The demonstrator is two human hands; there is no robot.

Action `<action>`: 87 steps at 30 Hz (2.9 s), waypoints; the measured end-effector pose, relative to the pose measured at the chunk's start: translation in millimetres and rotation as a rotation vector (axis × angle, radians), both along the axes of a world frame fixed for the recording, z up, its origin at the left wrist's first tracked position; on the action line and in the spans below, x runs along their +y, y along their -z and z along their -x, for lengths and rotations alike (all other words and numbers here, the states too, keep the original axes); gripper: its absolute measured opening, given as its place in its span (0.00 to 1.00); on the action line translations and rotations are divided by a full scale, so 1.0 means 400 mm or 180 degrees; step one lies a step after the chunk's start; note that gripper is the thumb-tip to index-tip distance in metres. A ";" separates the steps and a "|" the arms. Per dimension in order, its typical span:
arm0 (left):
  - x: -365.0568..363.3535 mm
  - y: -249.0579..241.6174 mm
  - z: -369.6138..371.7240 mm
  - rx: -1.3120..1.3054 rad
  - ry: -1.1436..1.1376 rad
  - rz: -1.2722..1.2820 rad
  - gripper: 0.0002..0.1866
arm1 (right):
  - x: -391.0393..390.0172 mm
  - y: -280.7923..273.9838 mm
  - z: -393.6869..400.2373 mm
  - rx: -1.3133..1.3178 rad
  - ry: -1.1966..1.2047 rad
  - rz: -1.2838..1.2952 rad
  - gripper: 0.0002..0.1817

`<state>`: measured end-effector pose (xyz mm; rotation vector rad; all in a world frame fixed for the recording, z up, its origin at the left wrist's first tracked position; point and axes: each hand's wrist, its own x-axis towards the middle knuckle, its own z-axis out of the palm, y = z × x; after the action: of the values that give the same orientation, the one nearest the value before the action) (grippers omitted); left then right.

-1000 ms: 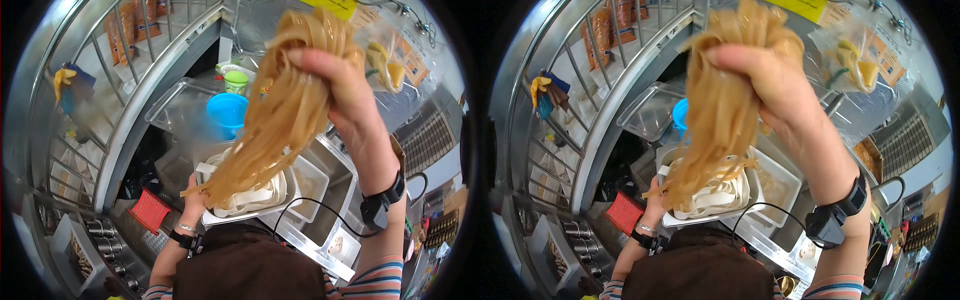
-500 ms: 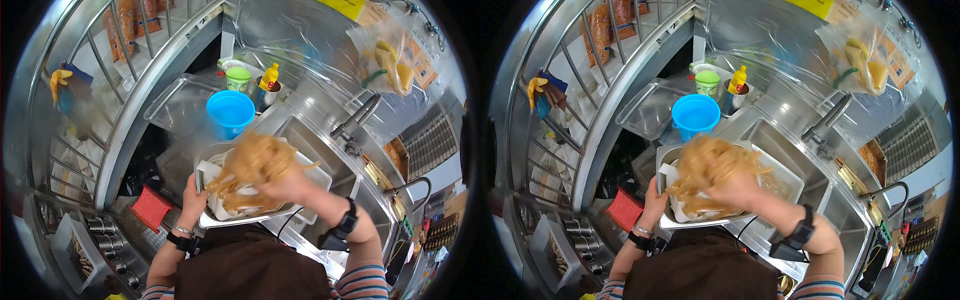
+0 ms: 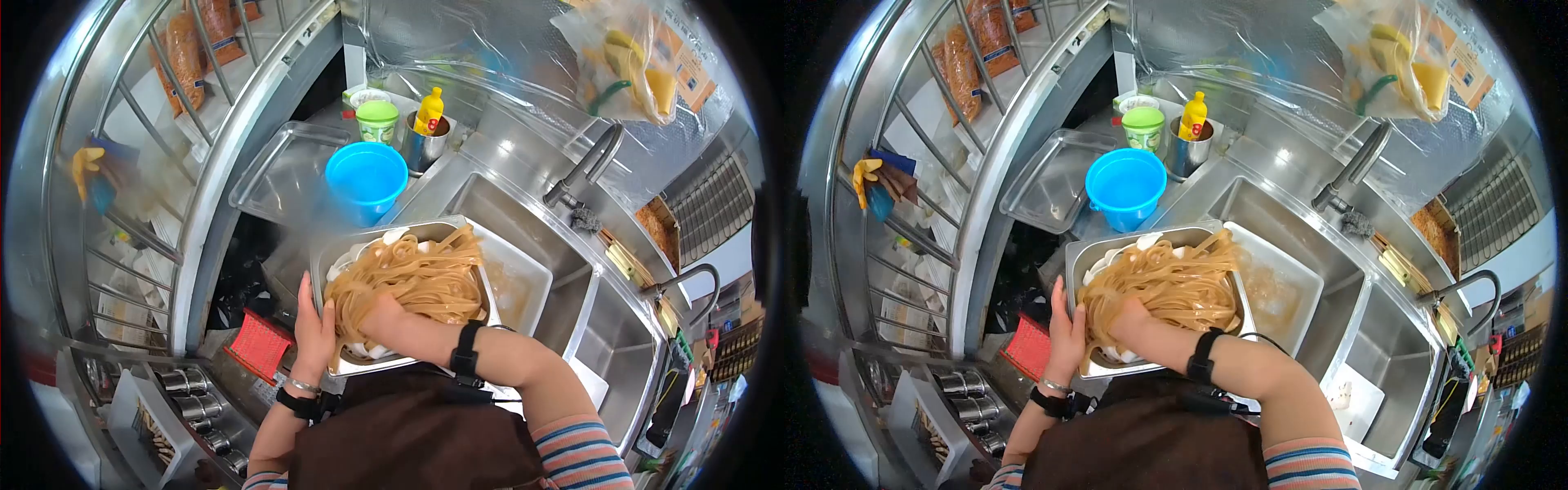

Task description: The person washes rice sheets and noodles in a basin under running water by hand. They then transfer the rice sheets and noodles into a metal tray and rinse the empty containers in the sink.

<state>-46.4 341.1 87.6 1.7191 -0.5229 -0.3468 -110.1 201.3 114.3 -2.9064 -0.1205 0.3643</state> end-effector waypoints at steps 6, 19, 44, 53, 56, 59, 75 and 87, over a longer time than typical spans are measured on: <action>0.012 -0.068 0.015 -0.1992 0.0786 -0.1152 0.29 | 0.013 0.028 -0.019 -0.0308 -0.0316 0.0131 0.31; -0.013 -0.061 0.017 -0.2211 0.0754 -0.1639 0.19 | -0.052 -0.032 0.046 0.0015 -0.0590 -0.0518 0.19; -0.038 -0.049 0.018 -0.1986 0.0911 -0.2086 0.21 | -0.636 0.091 0.406 -0.0687 0.1850 -0.1474 0.59; -0.059 -0.072 0.032 -0.1714 0.0881 -0.2383 0.22 | -0.600 0.451 0.190 -0.0616 0.1432 -0.2422 0.20; -0.053 -0.066 0.029 -0.1769 0.0913 -0.2312 0.20 | -0.617 0.646 0.301 -0.0612 0.2060 -0.1864 0.16; -0.065 -0.082 0.039 -0.1459 0.0805 -0.2334 0.20 | -0.639 0.750 0.494 -0.0728 0.3338 -0.1709 0.15; -0.046 -0.071 0.021 -0.2100 0.0856 -0.1946 0.18 | -0.782 -0.122 0.610 -0.1987 0.3916 -0.3453 0.11; -0.016 -0.041 0.005 -0.2296 0.0775 -0.1845 0.19 | -0.468 -0.907 0.318 -0.2297 0.1582 -0.2836 0.13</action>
<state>-48.5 334.9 103.9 2.3476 -1.2551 -0.0262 -237.3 13.9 477.1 -1.9429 0.2630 -0.6600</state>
